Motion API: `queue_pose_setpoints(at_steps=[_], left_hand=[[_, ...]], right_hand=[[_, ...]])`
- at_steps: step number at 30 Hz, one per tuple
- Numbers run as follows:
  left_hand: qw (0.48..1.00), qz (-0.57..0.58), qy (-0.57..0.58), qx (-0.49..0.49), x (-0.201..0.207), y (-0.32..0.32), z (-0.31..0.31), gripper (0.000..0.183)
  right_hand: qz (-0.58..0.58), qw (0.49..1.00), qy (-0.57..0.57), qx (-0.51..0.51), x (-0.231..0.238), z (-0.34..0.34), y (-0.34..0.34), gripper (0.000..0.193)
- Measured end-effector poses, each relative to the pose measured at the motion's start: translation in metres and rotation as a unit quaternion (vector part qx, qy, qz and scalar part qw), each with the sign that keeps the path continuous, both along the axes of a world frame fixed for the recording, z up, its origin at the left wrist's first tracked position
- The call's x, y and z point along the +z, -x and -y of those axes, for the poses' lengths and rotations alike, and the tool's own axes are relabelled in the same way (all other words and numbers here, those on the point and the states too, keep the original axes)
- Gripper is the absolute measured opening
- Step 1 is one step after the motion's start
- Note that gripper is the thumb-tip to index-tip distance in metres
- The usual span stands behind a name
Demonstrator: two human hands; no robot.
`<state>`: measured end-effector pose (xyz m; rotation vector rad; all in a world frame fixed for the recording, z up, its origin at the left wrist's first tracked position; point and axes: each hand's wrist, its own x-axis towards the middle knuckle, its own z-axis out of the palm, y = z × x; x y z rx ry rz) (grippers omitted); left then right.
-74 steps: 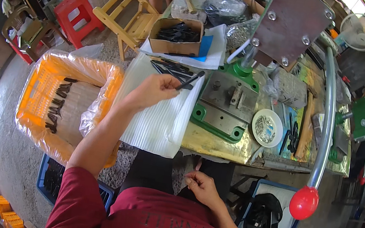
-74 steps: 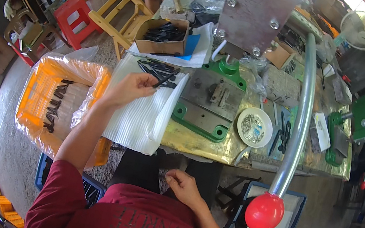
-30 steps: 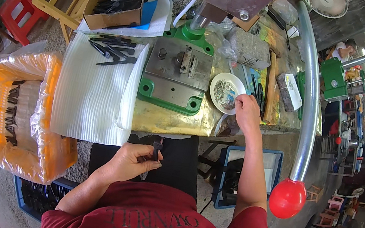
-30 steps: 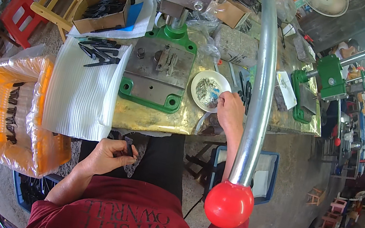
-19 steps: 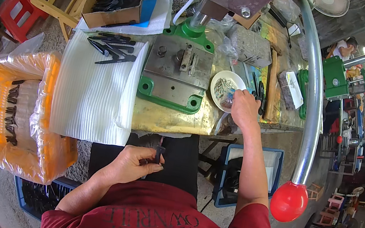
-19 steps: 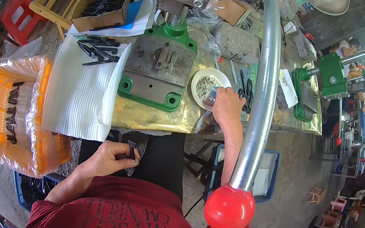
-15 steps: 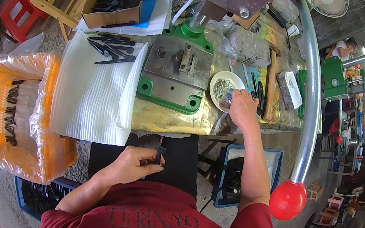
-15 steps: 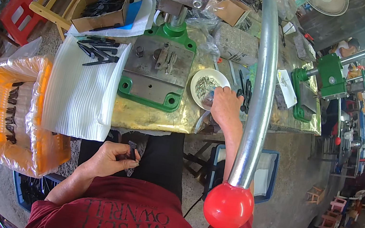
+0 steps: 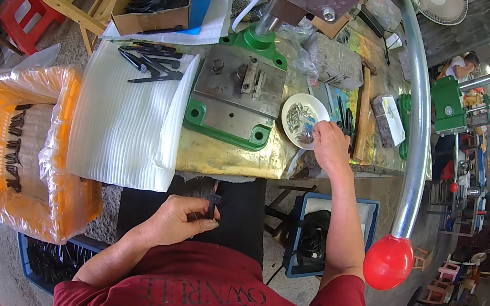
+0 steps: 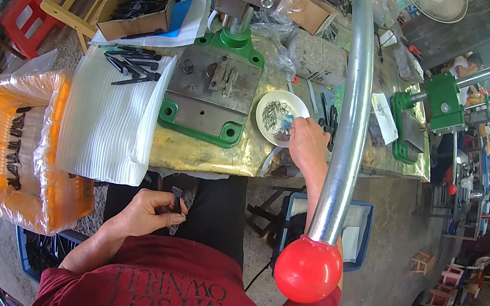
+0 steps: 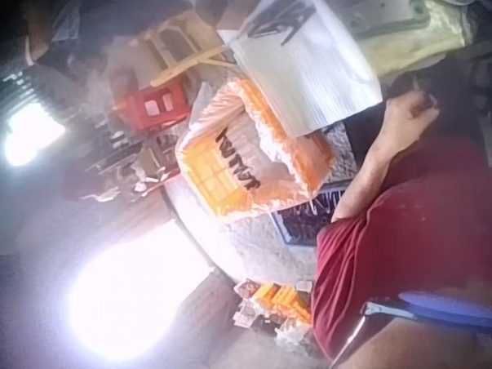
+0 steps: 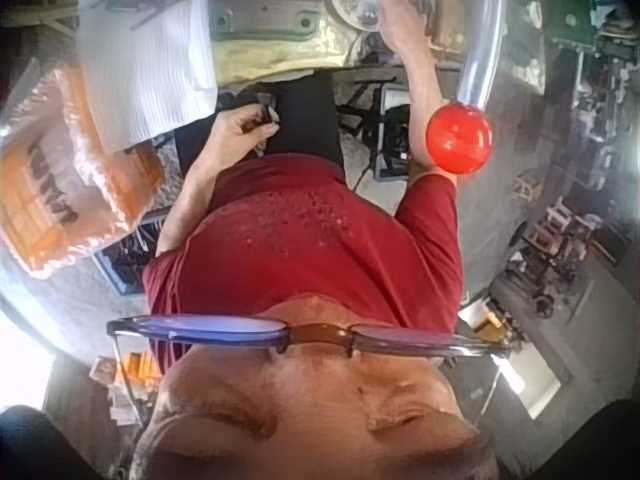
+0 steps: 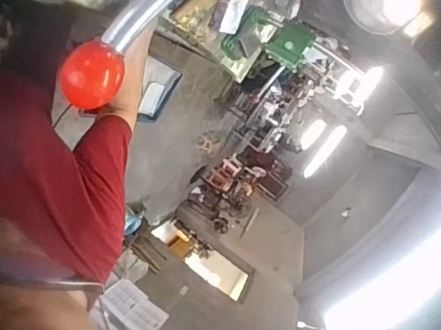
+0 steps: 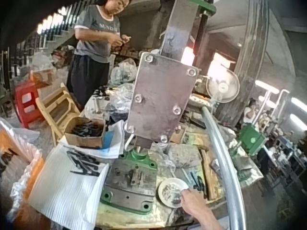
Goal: The person operates a manual press to assemble plastic components, inserts small metal pins into the plastic pieces by hand, and arranges the assembled parts into a tray.
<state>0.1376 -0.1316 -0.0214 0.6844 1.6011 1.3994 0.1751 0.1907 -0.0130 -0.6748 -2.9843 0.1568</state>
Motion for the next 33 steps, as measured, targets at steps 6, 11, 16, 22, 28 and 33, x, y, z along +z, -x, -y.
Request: queue_pose_setpoints(at_steps=[6,11,16,22,28,33], left_hand=[[0.999,-0.021,-0.001,-0.024,-0.001,-0.001,-0.001,0.008],[1.000,-0.003,-0.015,-0.015,-0.001,-0.005,-0.003,0.008],[1.000,-0.018,-0.009,-0.019,-0.003,-0.005,0.000,0.008],[0.999,-0.026,-0.002,-0.021,-0.001,-0.004,0.000,0.009],[1.000,-0.007,-0.008,-0.015,-0.003,-0.006,-0.001,0.009],[1.000,-0.005,0.006,-0.018,-0.003,-0.006,-0.001,0.009]], right_hand=[[0.057,0.994,-0.084,0.035,0.002,0.005,0.006,0.008],[0.084,0.989,-0.107,0.064,0.000,0.000,0.011,0.012],[-0.005,0.998,-0.034,0.052,0.002,-0.007,0.007,0.011],[-0.167,0.943,0.287,-0.009,-0.011,-0.015,0.001,0.003],[-0.284,0.776,0.562,-0.015,-0.005,-0.003,0.004,0.006],[-0.281,0.754,0.594,-0.014,-0.008,-0.006,0.002,0.014]])
